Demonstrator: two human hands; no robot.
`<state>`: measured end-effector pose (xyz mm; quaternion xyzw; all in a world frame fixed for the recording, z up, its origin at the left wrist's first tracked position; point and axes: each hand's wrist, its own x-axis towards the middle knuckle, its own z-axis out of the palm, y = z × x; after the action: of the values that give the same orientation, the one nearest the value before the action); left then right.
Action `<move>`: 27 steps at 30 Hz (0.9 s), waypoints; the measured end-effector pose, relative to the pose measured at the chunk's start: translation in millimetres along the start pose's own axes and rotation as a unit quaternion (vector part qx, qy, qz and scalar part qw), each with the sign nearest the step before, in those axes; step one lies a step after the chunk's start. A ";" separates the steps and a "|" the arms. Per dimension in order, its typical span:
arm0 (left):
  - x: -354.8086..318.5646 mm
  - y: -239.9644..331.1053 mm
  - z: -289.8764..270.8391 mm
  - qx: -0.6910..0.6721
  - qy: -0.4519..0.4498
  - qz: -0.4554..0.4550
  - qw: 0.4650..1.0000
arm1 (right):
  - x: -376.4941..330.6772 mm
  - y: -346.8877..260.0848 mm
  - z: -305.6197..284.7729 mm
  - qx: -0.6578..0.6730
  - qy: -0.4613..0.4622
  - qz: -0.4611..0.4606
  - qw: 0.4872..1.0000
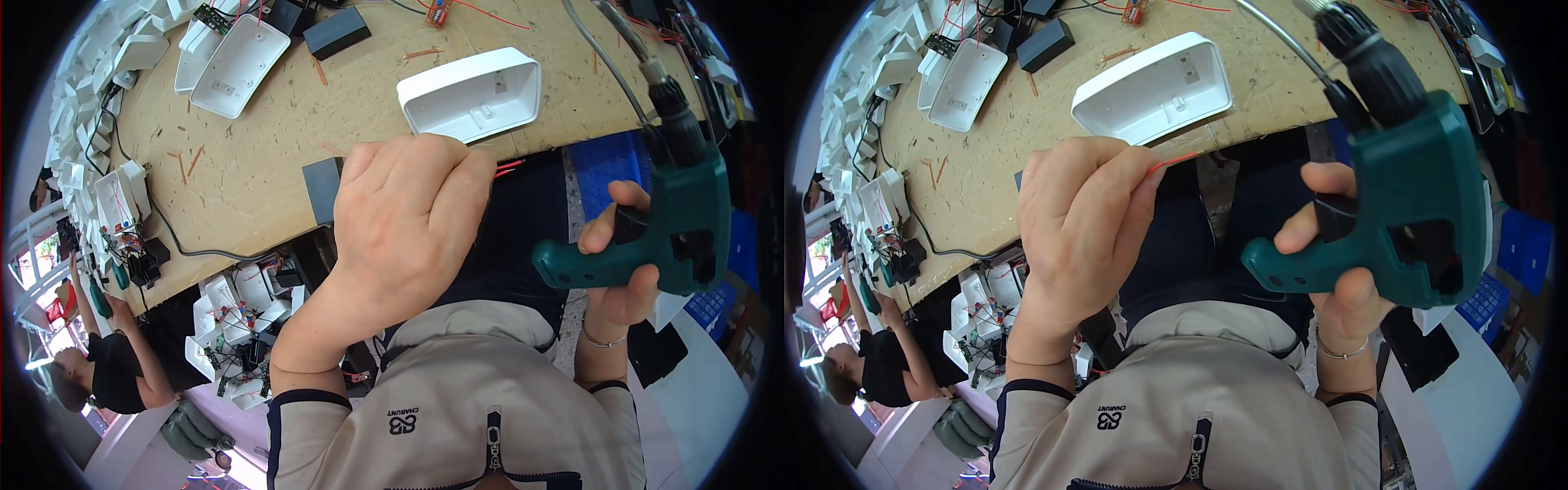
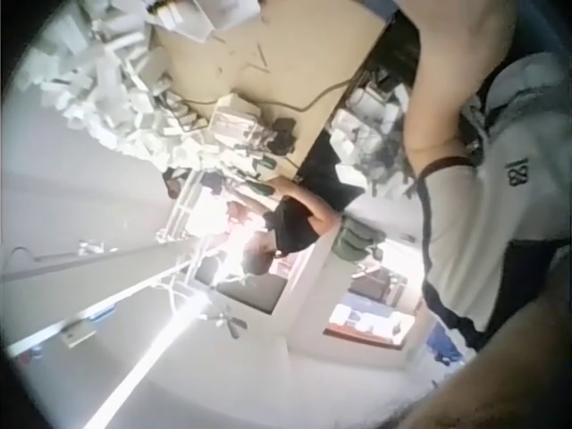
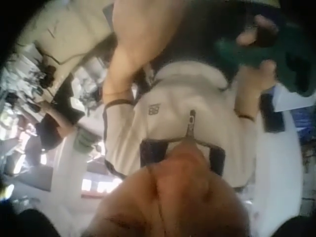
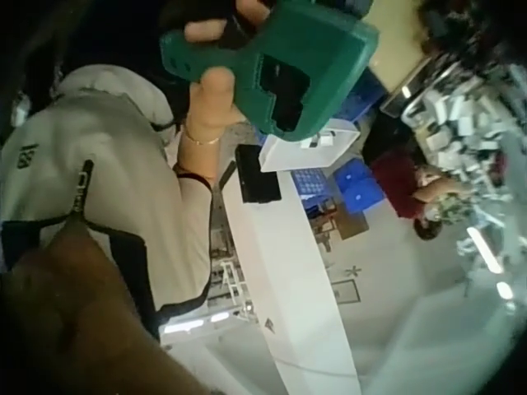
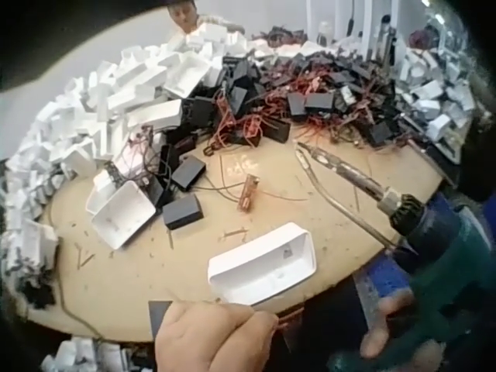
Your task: Assembling electronic components by inserting wires into plastic housings and securing them with a handheld tool.
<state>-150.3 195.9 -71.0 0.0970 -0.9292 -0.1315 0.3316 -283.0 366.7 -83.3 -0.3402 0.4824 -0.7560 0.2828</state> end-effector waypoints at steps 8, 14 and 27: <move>-2.1 0.0 18.3 0.048 0.071 -0.038 0.996 | -27.2 -24.3 -16.3 -0.080 0.037 0.038 0.995; 13.9 4.8 25.2 0.107 0.166 -0.114 0.974 | -47.1 -44.5 -10.5 -0.181 0.092 0.098 0.974; 23.7 -5.6 38.7 0.104 0.089 -0.130 0.982 | -42.4 -44.0 -1.9 -0.223 0.042 0.176 0.958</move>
<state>-192.6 191.2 -87.6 0.2627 -0.8838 -0.0671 0.3813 -263.1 416.2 -53.5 -0.2721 0.7027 -0.5812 0.3074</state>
